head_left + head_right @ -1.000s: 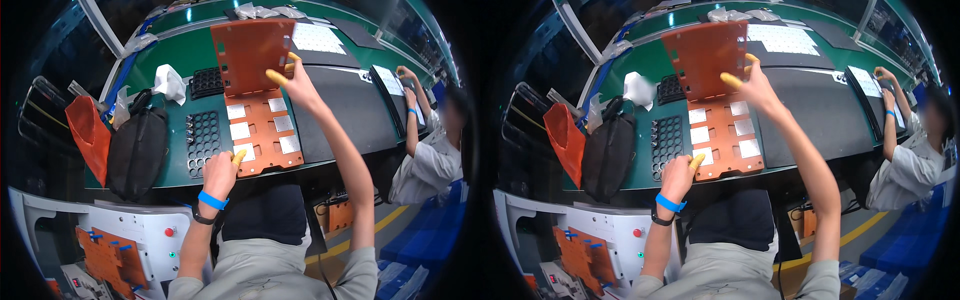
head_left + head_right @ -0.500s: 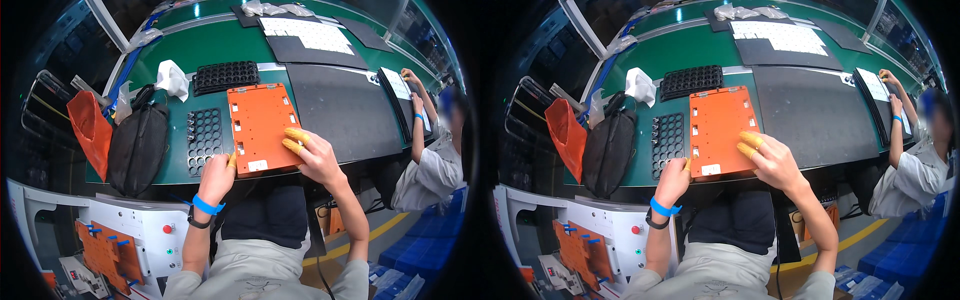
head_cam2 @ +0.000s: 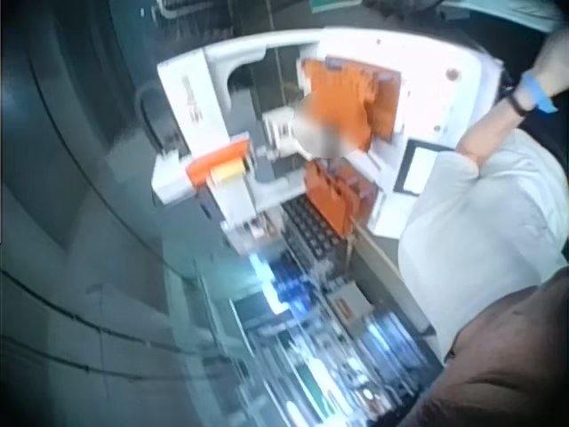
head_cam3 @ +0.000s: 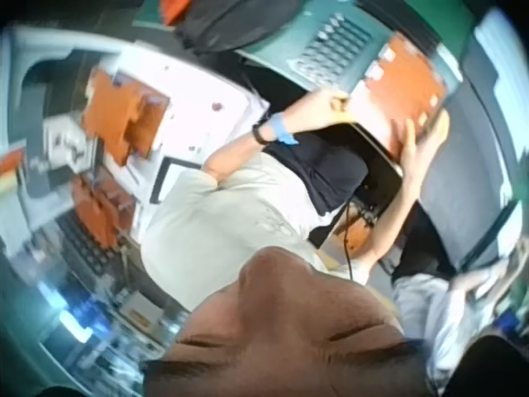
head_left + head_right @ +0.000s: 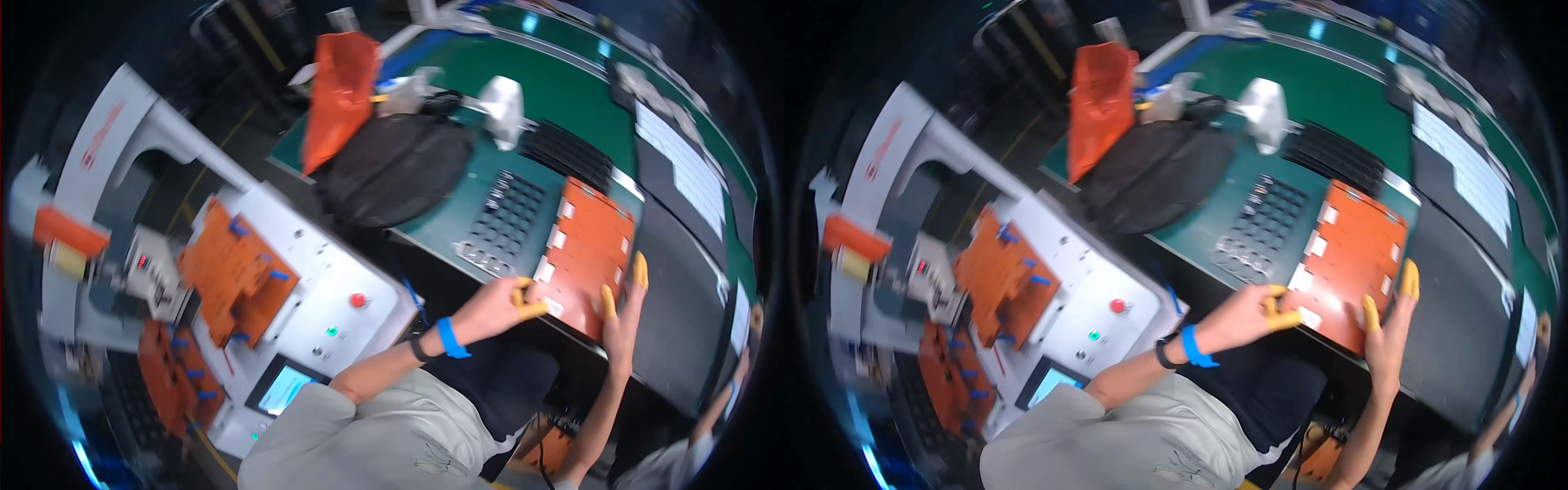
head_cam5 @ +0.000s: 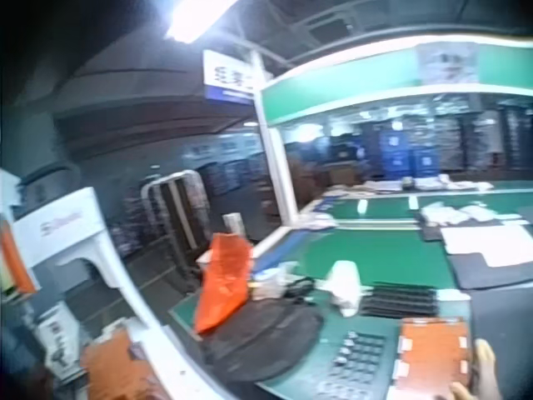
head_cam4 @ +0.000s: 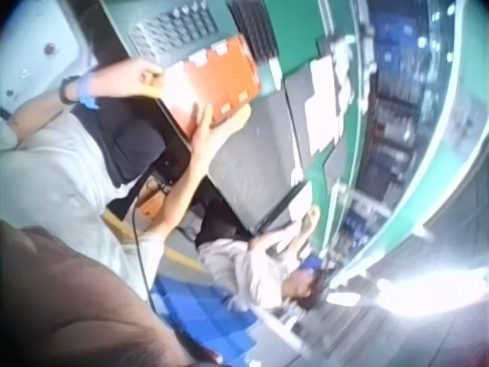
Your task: The person assembles small electronic components by placing circular parts onto square metal plates and inserting them into an orange fixture. They repeatedly pick parts from a tray, align them, and secure them into the fixture while a coworker works nearby.
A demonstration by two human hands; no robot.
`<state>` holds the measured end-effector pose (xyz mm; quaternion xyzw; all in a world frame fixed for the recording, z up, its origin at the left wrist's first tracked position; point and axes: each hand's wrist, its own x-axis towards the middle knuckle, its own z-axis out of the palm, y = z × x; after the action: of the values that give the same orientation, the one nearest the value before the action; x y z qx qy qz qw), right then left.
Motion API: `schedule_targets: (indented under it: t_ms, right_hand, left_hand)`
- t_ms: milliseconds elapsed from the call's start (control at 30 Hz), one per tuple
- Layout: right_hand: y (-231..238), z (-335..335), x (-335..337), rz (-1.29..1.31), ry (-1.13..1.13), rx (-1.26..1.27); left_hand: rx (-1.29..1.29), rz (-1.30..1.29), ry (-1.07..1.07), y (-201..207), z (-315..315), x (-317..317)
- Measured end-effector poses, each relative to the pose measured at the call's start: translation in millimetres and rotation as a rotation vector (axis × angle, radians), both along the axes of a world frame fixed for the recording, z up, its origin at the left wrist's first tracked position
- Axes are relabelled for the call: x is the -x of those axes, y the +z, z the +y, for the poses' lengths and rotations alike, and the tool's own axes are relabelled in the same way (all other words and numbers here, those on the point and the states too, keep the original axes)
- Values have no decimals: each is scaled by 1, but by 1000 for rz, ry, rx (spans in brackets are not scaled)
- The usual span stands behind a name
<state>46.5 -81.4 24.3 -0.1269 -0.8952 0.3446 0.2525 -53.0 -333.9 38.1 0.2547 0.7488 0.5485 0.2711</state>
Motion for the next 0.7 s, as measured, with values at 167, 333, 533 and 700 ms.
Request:
schedule_targets:
  t_ms: [167, 333, 533, 700]
  right_hand:
    - [-42, 1, 9, 89, -44, 305]
    - [-55, 9, 5, 276, -82, 771]
    - [-21, -9, 14, 179, -98, 878]
    - [-29, 4, 21, 244, -113, 1032]
  left_hand:
    - [-230, -184, 111, -27, 2, -16]
    - [-217, -188, 52, -34, 4, -11]
    - [-300, -266, 159, -53, 6, -17]
    - [-257, -208, 139, -47, 16, -12]
